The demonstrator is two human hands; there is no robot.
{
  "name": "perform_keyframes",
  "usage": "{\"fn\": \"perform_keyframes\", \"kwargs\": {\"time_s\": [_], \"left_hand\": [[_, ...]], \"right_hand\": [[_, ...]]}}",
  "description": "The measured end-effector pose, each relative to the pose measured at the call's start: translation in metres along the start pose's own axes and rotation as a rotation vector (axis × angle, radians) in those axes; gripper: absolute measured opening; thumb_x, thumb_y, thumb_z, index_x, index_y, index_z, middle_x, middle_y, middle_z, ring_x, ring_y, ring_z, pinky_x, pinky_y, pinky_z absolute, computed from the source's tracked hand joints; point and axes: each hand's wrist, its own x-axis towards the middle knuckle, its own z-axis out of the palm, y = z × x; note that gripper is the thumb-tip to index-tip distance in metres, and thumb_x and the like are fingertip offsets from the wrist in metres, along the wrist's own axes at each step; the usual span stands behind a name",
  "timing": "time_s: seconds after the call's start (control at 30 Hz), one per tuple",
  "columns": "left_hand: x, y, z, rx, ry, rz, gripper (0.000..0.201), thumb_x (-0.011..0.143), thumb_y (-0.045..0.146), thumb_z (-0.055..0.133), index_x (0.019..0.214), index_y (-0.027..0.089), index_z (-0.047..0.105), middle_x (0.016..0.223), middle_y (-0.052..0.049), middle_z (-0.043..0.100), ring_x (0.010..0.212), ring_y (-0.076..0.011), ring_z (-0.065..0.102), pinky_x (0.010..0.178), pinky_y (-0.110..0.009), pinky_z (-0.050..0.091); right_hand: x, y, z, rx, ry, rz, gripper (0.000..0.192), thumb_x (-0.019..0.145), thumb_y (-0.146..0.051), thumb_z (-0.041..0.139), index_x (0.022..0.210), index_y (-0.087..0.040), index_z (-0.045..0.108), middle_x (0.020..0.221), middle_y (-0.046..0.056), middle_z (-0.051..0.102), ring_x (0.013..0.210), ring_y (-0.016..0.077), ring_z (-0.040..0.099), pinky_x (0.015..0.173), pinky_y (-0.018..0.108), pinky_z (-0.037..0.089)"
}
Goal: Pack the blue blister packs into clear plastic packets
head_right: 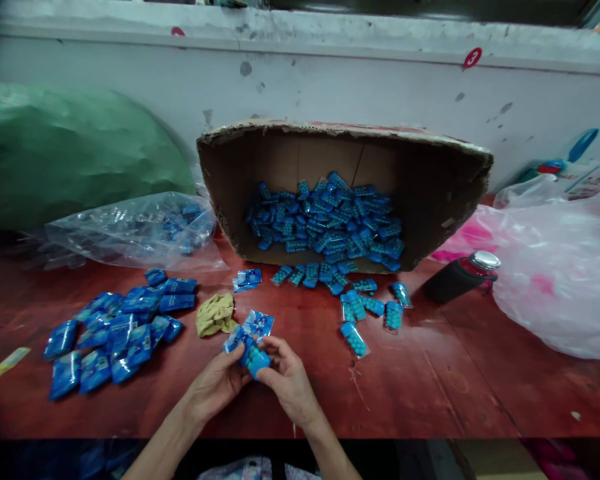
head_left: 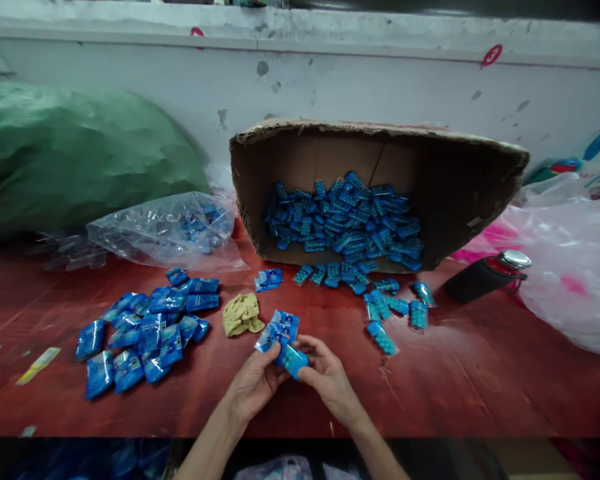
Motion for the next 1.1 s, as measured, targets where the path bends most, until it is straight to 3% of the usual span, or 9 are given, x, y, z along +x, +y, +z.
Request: {"fn": "perform_keyframes", "kwargs": {"time_s": [0.13, 0.27, 0.4, 0.47, 0.53, 0.67, 0.77, 0.97, 1.1], "left_hand": [[-0.001, 0.0, 0.0, 0.044, -0.115, -0.004, 0.012, 0.072, 0.015, 0.059, 0.082, 0.012, 0.062, 0.081, -0.007, 0.068, 0.073, -0.0169, 0.062, 0.073, -0.031, 0.046], [0.0, -0.006, 0.008, 0.045, -0.032, 0.014, 0.005, 0.069, 0.015, 0.061, 0.073, 0.011, 0.062, 0.072, -0.006, 0.068, 0.068, -0.0167, 0.062, 0.072, -0.031, 0.046], [-0.001, -0.009, 0.015, -0.018, 0.136, 0.048, 0.007, 0.072, 0.019, 0.06, 0.07, 0.012, 0.061, 0.067, -0.005, 0.068, 0.068, -0.0162, 0.063, 0.073, -0.03, 0.046], [-0.003, -0.005, 0.012, -0.008, 0.121, 0.053, 0.006, 0.072, 0.018, 0.059, 0.073, 0.012, 0.062, 0.069, -0.005, 0.069, 0.067, -0.0154, 0.063, 0.071, -0.028, 0.047], [-0.003, 0.0, 0.003, 0.007, 0.031, -0.008, 0.008, 0.072, 0.016, 0.059, 0.078, 0.012, 0.063, 0.075, -0.006, 0.07, 0.068, -0.0156, 0.064, 0.07, -0.028, 0.047], [0.0, 0.003, -0.015, -0.022, -0.181, -0.129, 0.019, 0.071, 0.015, 0.061, 0.089, 0.014, 0.063, 0.086, -0.006, 0.07, 0.078, -0.0175, 0.064, 0.073, -0.03, 0.047], [0.002, -0.003, -0.017, -0.062, -0.259, -0.141, 0.023, 0.07, 0.015, 0.061, 0.092, 0.014, 0.062, 0.087, -0.006, 0.07, 0.082, -0.0182, 0.063, 0.079, -0.031, 0.046], [-0.003, -0.017, -0.002, -0.079, -0.164, -0.113, 0.019, 0.073, 0.02, 0.059, 0.09, 0.014, 0.063, 0.084, -0.007, 0.07, 0.081, -0.0172, 0.064, 0.077, -0.027, 0.046], [-0.008, -0.014, 0.0, -0.054, -0.185, -0.12, 0.022, 0.075, 0.02, 0.057, 0.095, 0.013, 0.062, 0.088, -0.009, 0.069, 0.086, -0.0192, 0.063, 0.078, -0.029, 0.046]], "right_hand": [[0.004, 0.003, -0.002, 0.031, 0.078, 0.078, 0.031, 0.063, -0.018, 0.067, 0.091, -0.018, 0.056, 0.081, -0.001, 0.058, 0.065, 0.0098, 0.052, 0.057, 0.021, 0.044], [0.005, 0.008, -0.001, -0.06, 0.18, 0.072, 0.024, 0.066, -0.021, 0.064, 0.087, -0.017, 0.054, 0.077, -0.001, 0.057, 0.064, 0.0116, 0.052, 0.052, 0.022, 0.046], [0.0, 0.007, 0.002, -0.384, 0.237, -0.099, 0.017, 0.072, -0.019, 0.058, 0.088, -0.019, 0.056, 0.082, 0.001, 0.059, 0.074, 0.0145, 0.055, 0.066, 0.026, 0.047], [-0.003, 0.003, 0.003, -0.503, 0.189, -0.174, 0.021, 0.073, -0.018, 0.058, 0.093, -0.021, 0.057, 0.088, 0.002, 0.059, 0.081, 0.0162, 0.056, 0.074, 0.028, 0.045], [-0.004, -0.003, 0.002, -0.536, 0.128, -0.218, 0.031, 0.07, -0.018, 0.062, 0.1, -0.023, 0.056, 0.092, 0.002, 0.059, 0.088, 0.0177, 0.054, 0.08, 0.031, 0.043], [-0.002, -0.006, -0.003, -0.396, -0.019, -0.139, 0.067, 0.057, -0.017, 0.075, 0.117, -0.03, 0.049, 0.112, 0.002, 0.053, 0.107, 0.0209, 0.047, 0.093, 0.035, 0.036], [0.0, -0.004, -0.005, -0.173, -0.136, 0.01, 0.077, 0.056, -0.019, 0.075, 0.123, -0.033, 0.042, 0.122, 0.002, 0.048, 0.109, 0.0215, 0.047, 0.086, 0.032, 0.042], [0.0, -0.003, -0.005, -0.021, -0.088, 0.106, 0.069, 0.056, -0.014, 0.072, 0.118, -0.032, 0.049, 0.116, 0.001, 0.053, 0.095, 0.0174, 0.053, 0.075, 0.026, 0.044], [0.002, -0.006, -0.006, 0.038, -0.099, 0.14, 0.073, 0.051, -0.012, 0.075, 0.117, -0.032, 0.05, 0.112, 0.0, 0.053, 0.089, 0.0153, 0.054, 0.071, 0.025, 0.045]]}}
